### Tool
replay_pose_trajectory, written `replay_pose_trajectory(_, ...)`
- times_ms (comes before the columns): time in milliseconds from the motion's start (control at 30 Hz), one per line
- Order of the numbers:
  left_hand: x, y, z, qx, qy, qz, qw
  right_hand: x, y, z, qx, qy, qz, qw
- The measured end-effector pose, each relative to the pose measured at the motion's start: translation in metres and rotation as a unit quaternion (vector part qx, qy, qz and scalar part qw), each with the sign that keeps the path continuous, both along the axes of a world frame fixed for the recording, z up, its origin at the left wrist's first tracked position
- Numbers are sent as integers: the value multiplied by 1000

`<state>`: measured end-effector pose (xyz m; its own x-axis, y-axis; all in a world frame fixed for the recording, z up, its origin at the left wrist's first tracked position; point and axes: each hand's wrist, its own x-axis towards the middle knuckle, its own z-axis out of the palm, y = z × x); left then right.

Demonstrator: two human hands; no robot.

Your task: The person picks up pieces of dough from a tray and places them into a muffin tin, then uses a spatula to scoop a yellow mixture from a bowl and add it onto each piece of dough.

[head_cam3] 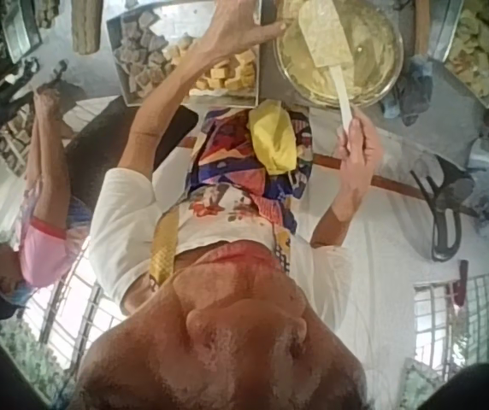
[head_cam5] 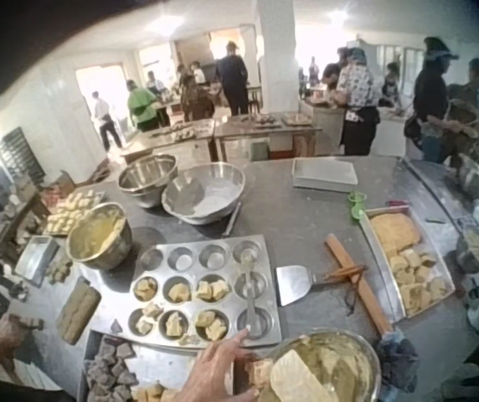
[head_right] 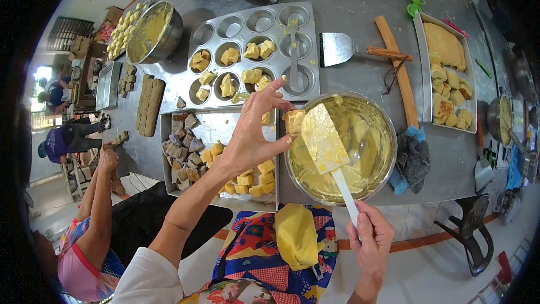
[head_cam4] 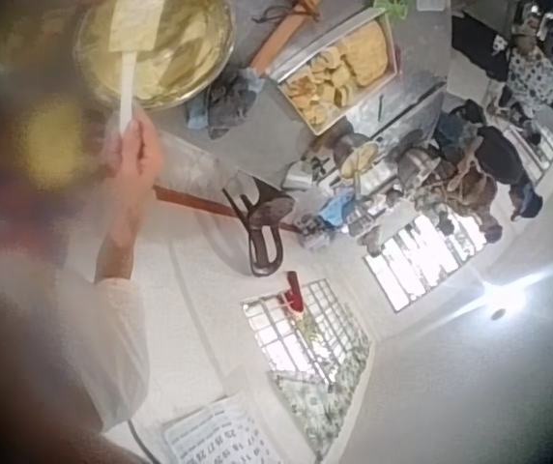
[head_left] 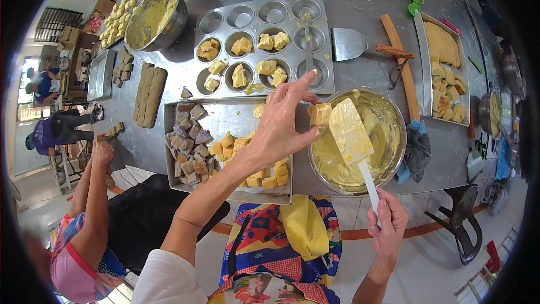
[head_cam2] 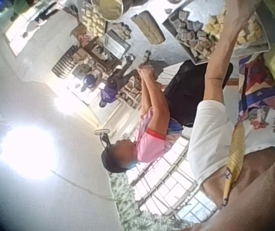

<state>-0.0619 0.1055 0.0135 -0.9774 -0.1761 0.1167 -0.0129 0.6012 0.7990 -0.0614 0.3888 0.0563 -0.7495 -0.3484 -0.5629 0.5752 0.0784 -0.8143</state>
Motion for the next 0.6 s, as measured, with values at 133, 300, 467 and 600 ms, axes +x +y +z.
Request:
replay_pose_trajectory(133,1,0,-3,-23,30,-7,999,-1,-1,1,-11,-50,-10,999)
replay_pose_trajectory(300,-1,-4,6,-69,68,-49,994,-5,-1,0,7,-52,6,999)
replay_pose_trajectory(467,1,-11,14,-42,80,-60,994,-6,17,-1,90,94,24,991)
replay_pose_trajectory(600,8,-9,23,-101,79,-71,989,-6,23,0,125,248,26,960)
